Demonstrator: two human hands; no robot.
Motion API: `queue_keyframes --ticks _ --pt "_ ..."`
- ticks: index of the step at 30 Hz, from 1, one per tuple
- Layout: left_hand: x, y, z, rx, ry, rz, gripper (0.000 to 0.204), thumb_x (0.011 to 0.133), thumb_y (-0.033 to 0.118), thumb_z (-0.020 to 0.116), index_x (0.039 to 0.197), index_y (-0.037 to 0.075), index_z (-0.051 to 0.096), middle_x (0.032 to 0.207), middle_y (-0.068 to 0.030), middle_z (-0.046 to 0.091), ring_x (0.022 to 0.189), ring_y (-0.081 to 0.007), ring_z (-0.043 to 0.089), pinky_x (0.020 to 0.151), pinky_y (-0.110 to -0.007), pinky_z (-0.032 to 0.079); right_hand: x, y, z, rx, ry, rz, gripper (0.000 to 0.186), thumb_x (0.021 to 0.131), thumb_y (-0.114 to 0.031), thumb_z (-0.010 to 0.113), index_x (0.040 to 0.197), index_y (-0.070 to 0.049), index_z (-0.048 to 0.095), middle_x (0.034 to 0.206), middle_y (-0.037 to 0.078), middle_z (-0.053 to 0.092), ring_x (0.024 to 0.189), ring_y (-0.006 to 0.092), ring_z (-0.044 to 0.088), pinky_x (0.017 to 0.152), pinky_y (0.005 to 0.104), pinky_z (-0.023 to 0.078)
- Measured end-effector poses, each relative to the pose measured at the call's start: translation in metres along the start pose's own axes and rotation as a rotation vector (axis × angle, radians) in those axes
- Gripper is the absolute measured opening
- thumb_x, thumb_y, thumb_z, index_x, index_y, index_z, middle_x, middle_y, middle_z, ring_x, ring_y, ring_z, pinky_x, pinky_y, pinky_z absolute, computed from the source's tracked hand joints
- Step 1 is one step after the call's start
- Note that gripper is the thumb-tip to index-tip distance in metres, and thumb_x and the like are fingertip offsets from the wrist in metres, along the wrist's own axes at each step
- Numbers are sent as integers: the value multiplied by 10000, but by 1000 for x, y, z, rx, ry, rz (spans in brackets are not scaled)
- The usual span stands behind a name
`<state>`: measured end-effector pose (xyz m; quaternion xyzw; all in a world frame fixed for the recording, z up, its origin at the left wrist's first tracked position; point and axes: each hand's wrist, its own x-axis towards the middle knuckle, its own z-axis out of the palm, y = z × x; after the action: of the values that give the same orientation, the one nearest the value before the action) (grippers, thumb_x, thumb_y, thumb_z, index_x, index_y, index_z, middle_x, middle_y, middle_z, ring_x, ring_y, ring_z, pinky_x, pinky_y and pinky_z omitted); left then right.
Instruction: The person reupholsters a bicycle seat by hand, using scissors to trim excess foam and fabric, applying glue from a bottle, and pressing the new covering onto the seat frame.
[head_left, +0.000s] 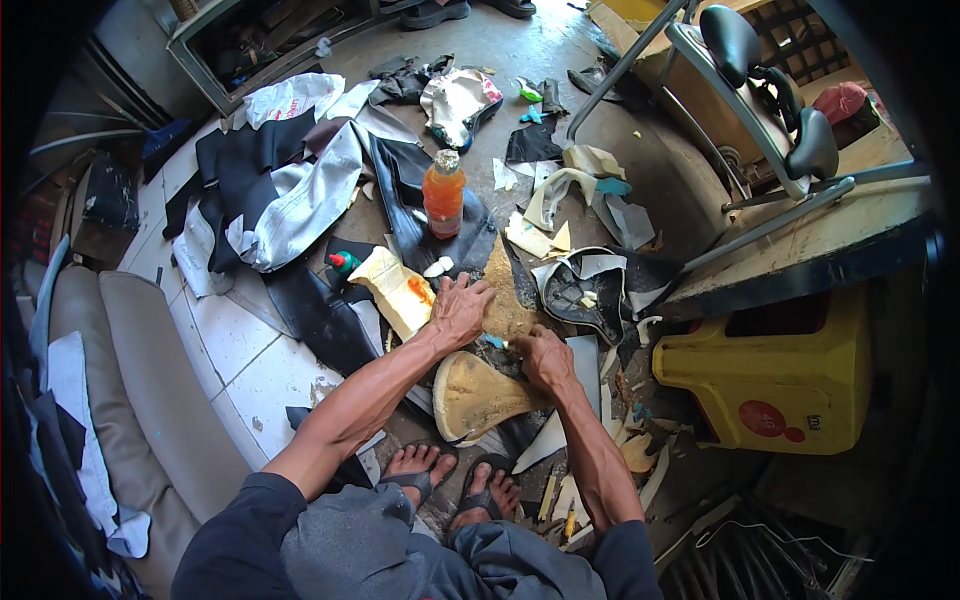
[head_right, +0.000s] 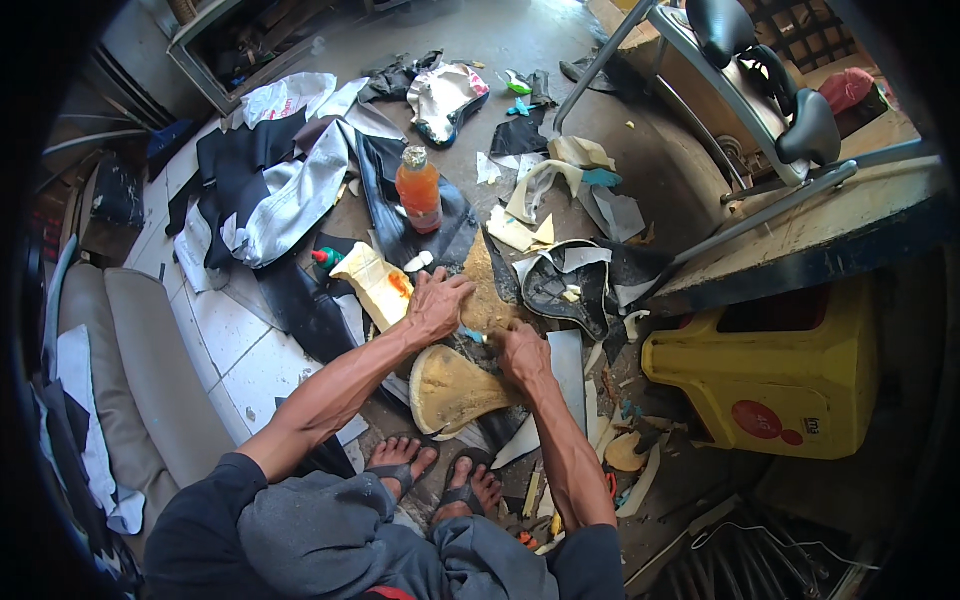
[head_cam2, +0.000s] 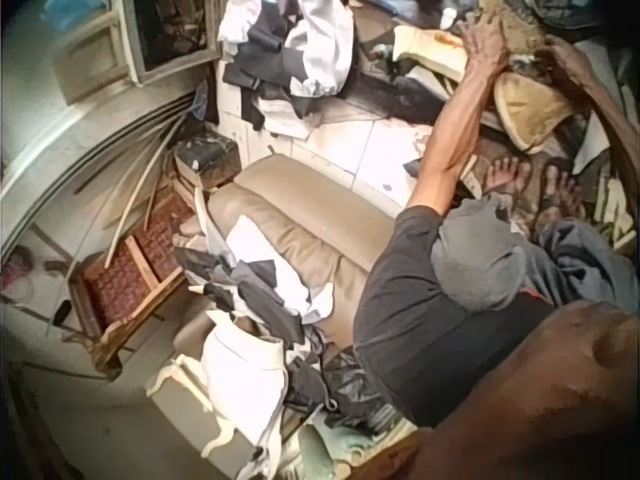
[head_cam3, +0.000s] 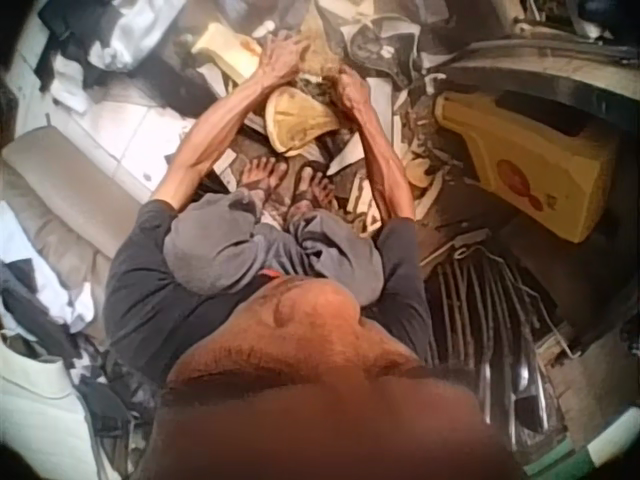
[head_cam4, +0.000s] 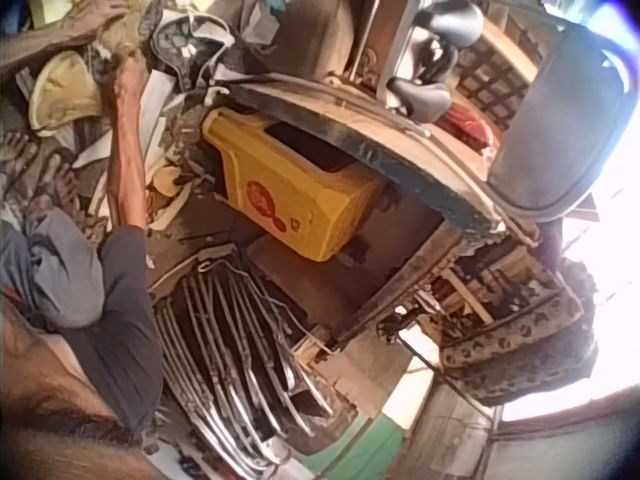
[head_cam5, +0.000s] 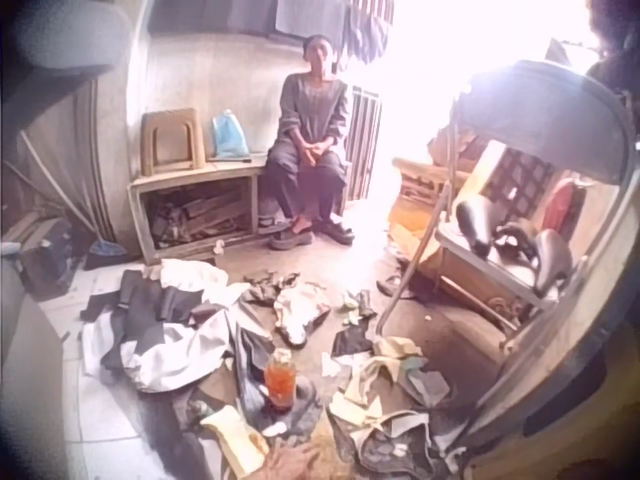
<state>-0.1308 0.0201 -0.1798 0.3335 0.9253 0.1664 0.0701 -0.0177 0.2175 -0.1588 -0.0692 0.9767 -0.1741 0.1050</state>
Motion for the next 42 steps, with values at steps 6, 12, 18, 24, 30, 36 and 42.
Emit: queue_keyframes --ticks 6,12,18,24,30,36,42 --pt "1 4 0 5 -14 -3 370 855 119 566 1208 150 674 1226 0 641 1086 -270 532 909 -478 386 27 -12 -9 143 206 233 303 895 -93 568 1148 -183 710 1024 142 626 898 374 674 750 474 554" --pt "3 8 -7 28 -65 -15 335 870 133 566 1185 156 677 1222 -4 644 1103 -277 537 916 -497 385 -5 -1 15 24 212 87 331 861 -77 579 1138 -205 707 989 129 613 923 328 661 730 447 557" --pt "0 -5 2 -44 -38 -59 300 867 165 590 1144 145 705 1176 -17 688 1088 -286 548 916 -504 388 -45 -16 -6 267 186 371 212 907 -159 668 1085 -193 779 1008 109 672 914 329 671 770 419 537" --pt "22 -21 -4 -441 -10 -261 337 857 213 566 1127 115 743 1100 -146 739 1102 -371 647 958 -522 465 -120 -7 -33 608 379 594 268 934 -232 680 1113 -45 747 996 156 740 891 285 719 812 372 544" --pt "31 -15 0 -406 299 -96 127 790 64 645 913 37 631 897 -181 607 851 -393 630 768 -462 510 -196 8 -40 676 469 838 317 875 -200 738 1093 10 645 852 124 723 781 214 685 723 363 530" --pt "32 2 -2 -284 213 -138 215 782 76 629 993 51 657 1054 -195 581 955 -415 609 841 -481 519 -258 30 -50 632 538 1007 340 860 -234 737 1082 11 655 739 95 666 686 188 627 667 350 508" --pt "34 -15 13 -483 479 -320 256 784 171 695 1018 67 711 1049 -179 548 928 -309 600 851 -387 527 -281 36 -15 226 632 1154 673 866 -282 725 1424 24 503 1300 255 632 1169 372 637 991 414 491"
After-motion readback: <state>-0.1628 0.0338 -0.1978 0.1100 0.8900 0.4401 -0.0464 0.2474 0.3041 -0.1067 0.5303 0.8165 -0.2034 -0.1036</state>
